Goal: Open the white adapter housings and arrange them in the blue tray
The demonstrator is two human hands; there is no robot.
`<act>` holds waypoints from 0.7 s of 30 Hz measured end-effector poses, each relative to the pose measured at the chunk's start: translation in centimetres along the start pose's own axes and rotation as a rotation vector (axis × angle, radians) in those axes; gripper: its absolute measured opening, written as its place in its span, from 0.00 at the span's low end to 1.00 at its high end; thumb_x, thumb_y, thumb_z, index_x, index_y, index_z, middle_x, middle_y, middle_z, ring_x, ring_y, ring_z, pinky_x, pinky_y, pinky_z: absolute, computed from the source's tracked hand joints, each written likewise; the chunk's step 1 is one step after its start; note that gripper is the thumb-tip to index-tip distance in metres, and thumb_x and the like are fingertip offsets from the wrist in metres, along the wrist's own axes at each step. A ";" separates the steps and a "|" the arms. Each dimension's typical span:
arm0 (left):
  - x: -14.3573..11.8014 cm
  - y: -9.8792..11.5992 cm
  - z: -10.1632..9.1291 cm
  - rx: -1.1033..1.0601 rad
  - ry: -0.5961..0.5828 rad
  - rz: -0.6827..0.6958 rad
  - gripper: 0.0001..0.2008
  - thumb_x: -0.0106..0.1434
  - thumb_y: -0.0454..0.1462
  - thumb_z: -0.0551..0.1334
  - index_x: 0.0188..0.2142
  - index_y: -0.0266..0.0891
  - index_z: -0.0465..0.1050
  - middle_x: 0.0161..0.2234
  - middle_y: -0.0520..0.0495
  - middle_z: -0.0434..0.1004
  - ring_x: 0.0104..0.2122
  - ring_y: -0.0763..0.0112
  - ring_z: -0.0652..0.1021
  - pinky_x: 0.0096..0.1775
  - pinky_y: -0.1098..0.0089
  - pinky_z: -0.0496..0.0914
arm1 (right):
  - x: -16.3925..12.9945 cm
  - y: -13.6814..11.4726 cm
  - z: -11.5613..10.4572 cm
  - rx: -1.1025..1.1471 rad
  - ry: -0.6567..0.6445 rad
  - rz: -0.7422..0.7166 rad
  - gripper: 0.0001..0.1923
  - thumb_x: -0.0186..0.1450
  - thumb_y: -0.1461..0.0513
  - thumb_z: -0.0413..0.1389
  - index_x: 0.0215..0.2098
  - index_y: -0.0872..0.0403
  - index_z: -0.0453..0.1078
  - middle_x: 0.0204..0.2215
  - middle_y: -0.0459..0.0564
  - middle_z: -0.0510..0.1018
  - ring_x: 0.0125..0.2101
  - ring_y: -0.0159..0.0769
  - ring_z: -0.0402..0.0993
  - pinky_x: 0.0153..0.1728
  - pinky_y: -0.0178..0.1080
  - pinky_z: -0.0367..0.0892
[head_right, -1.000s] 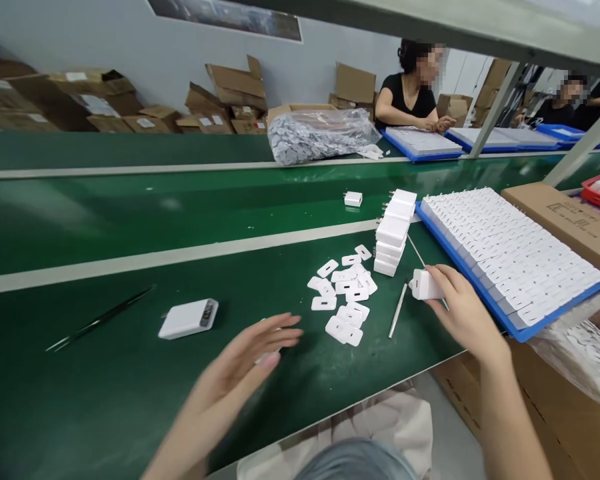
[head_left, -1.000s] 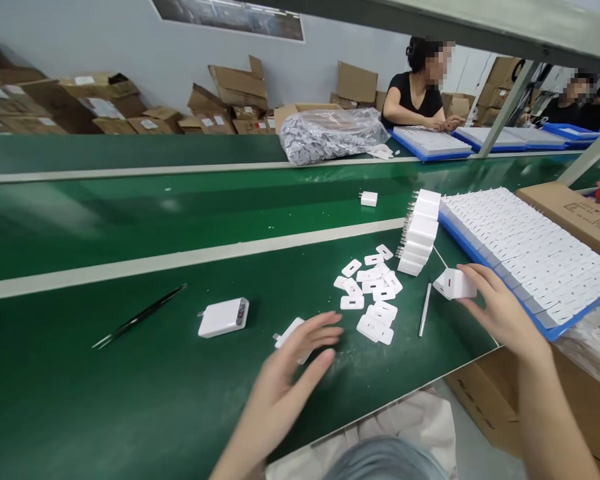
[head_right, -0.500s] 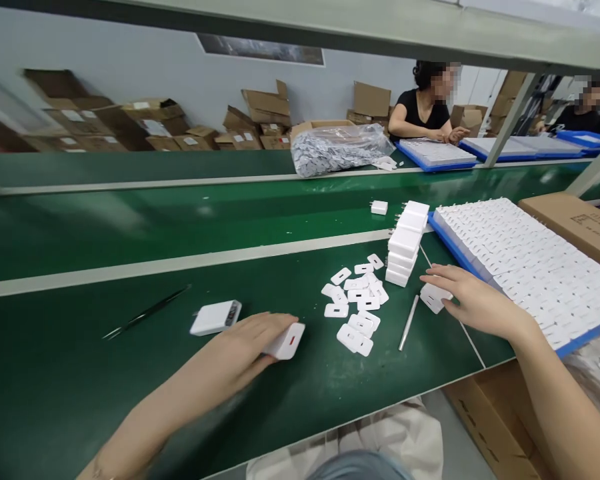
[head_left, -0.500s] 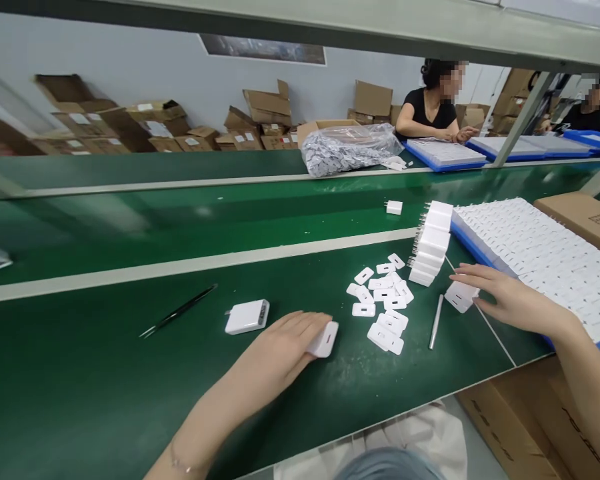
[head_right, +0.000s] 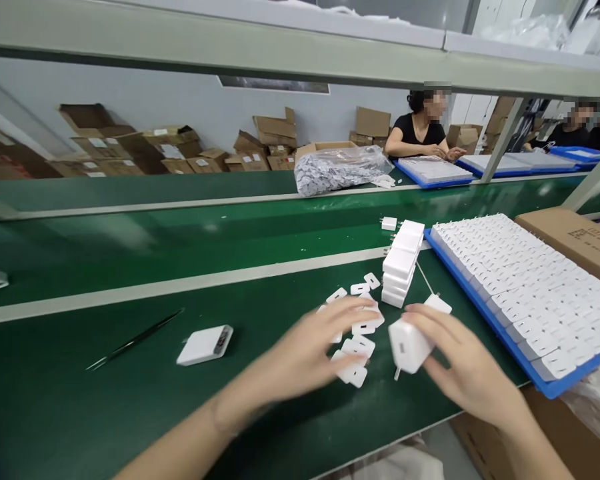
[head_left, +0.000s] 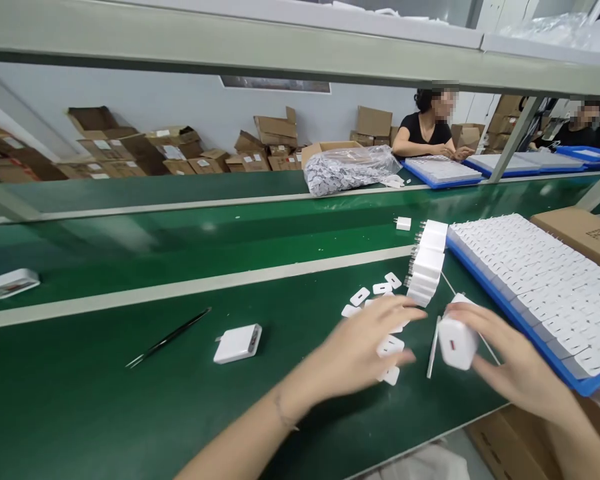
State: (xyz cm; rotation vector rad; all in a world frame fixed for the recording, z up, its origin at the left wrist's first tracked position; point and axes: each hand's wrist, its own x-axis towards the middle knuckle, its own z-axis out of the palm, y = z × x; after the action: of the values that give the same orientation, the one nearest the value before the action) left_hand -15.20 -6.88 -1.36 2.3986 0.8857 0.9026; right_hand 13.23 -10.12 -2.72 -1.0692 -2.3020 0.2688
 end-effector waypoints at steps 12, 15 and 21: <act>23.2 -19.4 2.0 0.459 -0.354 -0.190 0.32 0.64 0.41 0.61 0.65 0.32 0.58 0.69 0.32 0.54 0.67 0.46 0.58 0.63 0.53 0.59 | 5.6 7.1 -3.0 -0.233 -0.476 0.030 0.30 0.57 0.76 0.44 0.53 0.50 0.71 0.58 0.54 0.73 0.57 0.47 0.70 0.56 0.54 0.70; 26.0 -21.4 5.5 0.427 -0.327 -0.182 0.35 0.68 0.40 0.59 0.69 0.31 0.49 0.71 0.30 0.45 0.69 0.47 0.53 0.65 0.51 0.56 | 4.4 6.3 -2.4 -0.312 -0.432 0.007 0.34 0.60 0.76 0.43 0.59 0.49 0.66 0.63 0.54 0.68 0.65 0.48 0.61 0.62 0.59 0.63; 29.6 -23.4 9.1 0.436 -0.252 -0.173 0.23 0.68 0.41 0.62 0.60 0.40 0.65 0.63 0.40 0.64 0.60 0.51 0.69 0.58 0.44 0.65 | -1.2 3.1 -3.1 -0.485 -0.181 0.118 0.32 0.70 0.65 0.43 0.71 0.43 0.49 0.63 0.51 0.68 0.59 0.54 0.69 0.45 0.56 0.80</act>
State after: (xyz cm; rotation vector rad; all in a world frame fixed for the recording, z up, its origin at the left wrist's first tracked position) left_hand -1.17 28.58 -8.55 2.6596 1.2665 0.3555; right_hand 17.57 -9.18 -1.99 -1.4696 -2.5396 -0.1678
